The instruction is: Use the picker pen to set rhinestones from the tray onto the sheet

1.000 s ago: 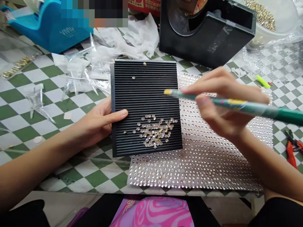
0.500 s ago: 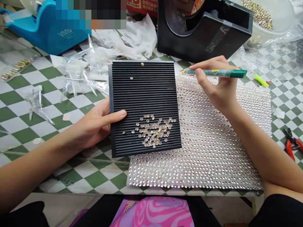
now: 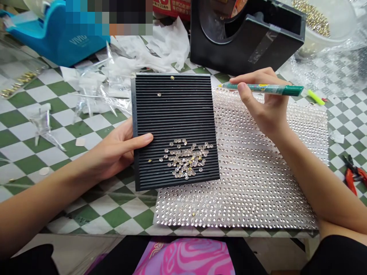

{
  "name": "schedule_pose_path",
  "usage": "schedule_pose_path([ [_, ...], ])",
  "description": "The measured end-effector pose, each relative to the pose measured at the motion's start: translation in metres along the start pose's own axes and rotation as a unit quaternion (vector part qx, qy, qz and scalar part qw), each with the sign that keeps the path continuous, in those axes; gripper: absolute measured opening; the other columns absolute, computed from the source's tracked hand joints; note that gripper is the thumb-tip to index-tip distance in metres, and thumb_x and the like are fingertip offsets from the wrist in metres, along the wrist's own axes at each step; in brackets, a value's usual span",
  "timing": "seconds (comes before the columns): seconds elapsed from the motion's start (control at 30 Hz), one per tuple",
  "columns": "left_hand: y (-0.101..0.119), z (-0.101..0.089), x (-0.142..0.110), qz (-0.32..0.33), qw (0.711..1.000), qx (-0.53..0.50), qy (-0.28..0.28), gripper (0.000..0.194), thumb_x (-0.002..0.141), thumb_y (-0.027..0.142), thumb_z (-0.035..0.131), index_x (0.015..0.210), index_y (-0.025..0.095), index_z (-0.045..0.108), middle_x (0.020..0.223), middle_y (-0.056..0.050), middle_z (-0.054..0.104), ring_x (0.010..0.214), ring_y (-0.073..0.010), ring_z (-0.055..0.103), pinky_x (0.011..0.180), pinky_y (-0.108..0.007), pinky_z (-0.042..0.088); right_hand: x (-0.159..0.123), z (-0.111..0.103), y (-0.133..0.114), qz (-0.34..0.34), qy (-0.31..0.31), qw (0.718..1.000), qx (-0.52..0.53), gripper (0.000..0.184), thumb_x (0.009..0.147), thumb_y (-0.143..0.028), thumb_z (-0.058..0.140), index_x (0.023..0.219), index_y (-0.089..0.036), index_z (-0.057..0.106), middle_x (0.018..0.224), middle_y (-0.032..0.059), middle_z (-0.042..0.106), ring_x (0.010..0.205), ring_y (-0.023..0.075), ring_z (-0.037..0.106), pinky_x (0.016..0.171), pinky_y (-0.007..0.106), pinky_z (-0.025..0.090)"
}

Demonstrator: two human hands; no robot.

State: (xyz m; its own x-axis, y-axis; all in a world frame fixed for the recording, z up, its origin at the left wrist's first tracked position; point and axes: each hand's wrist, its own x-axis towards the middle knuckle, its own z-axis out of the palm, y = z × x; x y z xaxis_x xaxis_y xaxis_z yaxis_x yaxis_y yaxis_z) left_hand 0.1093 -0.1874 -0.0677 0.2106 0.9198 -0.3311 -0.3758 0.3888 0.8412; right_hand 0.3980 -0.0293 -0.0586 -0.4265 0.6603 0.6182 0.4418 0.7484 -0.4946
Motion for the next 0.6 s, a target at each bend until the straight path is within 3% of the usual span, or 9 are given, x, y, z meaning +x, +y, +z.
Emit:
schedule_pose_path([
  [0.1, 0.000, 0.000, 0.000, 0.003, 1.000, -0.005, 0.002, 0.049, 0.091, 0.026, 0.079, 0.137, 0.023, 0.062, 0.140, -0.005, 0.070, 0.134, -0.0322, 0.064, 0.098, -0.034, 0.065, 0.000, -0.002, -0.011, 0.003, 0.029, 0.999, 0.030, 0.017, 0.094, -0.029, 0.069, 0.099, -0.022, 0.083, 0.092, 0.0048, 0.079, 0.087, 0.0221, 0.071, 0.081, 0.040, 0.055],
  [0.2, 0.000, -0.001, 0.000, -0.003, 1.000, -0.007, 0.003, 0.049, 0.091, 0.029, 0.079, 0.137, 0.023, 0.062, 0.141, -0.005, 0.069, 0.135, -0.0333, 0.063, 0.100, -0.035, 0.064, -0.001, -0.006, -0.037, -0.038, 0.029, 0.994, 0.095, 0.015, 0.092, -0.024, 0.068, 0.097, -0.025, 0.083, 0.088, 0.0030, 0.078, 0.083, 0.0204, 0.069, 0.073, 0.038, 0.053],
  [0.3, 0.000, -0.001, 0.000, -0.005, 1.000, -0.003, 0.003, 0.049, 0.091, 0.031, 0.079, 0.137, 0.023, 0.062, 0.142, -0.006, 0.069, 0.136, -0.0339, 0.062, 0.101, -0.037, 0.064, -0.002, -0.012, -0.067, -0.087, -0.113, 0.984, 0.106, 0.016, 0.090, -0.016, 0.065, 0.096, -0.022, 0.079, 0.084, 0.0035, 0.076, 0.082, 0.0179, 0.069, 0.064, 0.034, 0.053],
  [0.37, 0.001, 0.000, 0.000, -0.003, 1.000, 0.002, 0.003, 0.050, 0.090, 0.030, 0.079, 0.136, 0.023, 0.062, 0.143, -0.006, 0.068, 0.137, -0.0341, 0.061, 0.104, -0.038, 0.062, -0.004, -0.014, -0.080, -0.130, -0.173, 0.971, 0.099, 0.015, 0.090, -0.014, 0.064, 0.096, -0.020, 0.077, 0.082, 0.0040, 0.074, 0.083, 0.0177, 0.069, 0.065, 0.033, 0.055],
  [0.47, 0.002, 0.002, 0.000, -0.001, 1.000, 0.010, 0.007, 0.051, 0.090, 0.029, 0.079, 0.136, 0.022, 0.061, 0.145, -0.006, 0.067, 0.138, -0.0334, 0.060, 0.106, -0.038, 0.060, -0.007, -0.012, -0.086, -0.174, -0.185, 0.964, 0.079, 0.015, 0.090, -0.015, 0.065, 0.097, -0.023, 0.076, 0.081, 0.0017, 0.074, 0.084, 0.0183, 0.070, 0.069, 0.035, 0.057],
  [0.6, 0.002, 0.002, 0.000, -0.002, 1.000, 0.006, 0.005, 0.049, 0.091, 0.028, 0.077, 0.137, 0.022, 0.060, 0.145, -0.006, 0.067, 0.137, -0.0327, 0.061, 0.104, -0.037, 0.061, -0.009, -0.007, -0.082, -0.174, -0.176, 0.967, 0.061, 0.015, 0.090, -0.014, 0.065, 0.098, -0.024, 0.075, 0.078, 0.0001, 0.074, 0.082, 0.0178, 0.071, 0.071, 0.035, 0.057],
])
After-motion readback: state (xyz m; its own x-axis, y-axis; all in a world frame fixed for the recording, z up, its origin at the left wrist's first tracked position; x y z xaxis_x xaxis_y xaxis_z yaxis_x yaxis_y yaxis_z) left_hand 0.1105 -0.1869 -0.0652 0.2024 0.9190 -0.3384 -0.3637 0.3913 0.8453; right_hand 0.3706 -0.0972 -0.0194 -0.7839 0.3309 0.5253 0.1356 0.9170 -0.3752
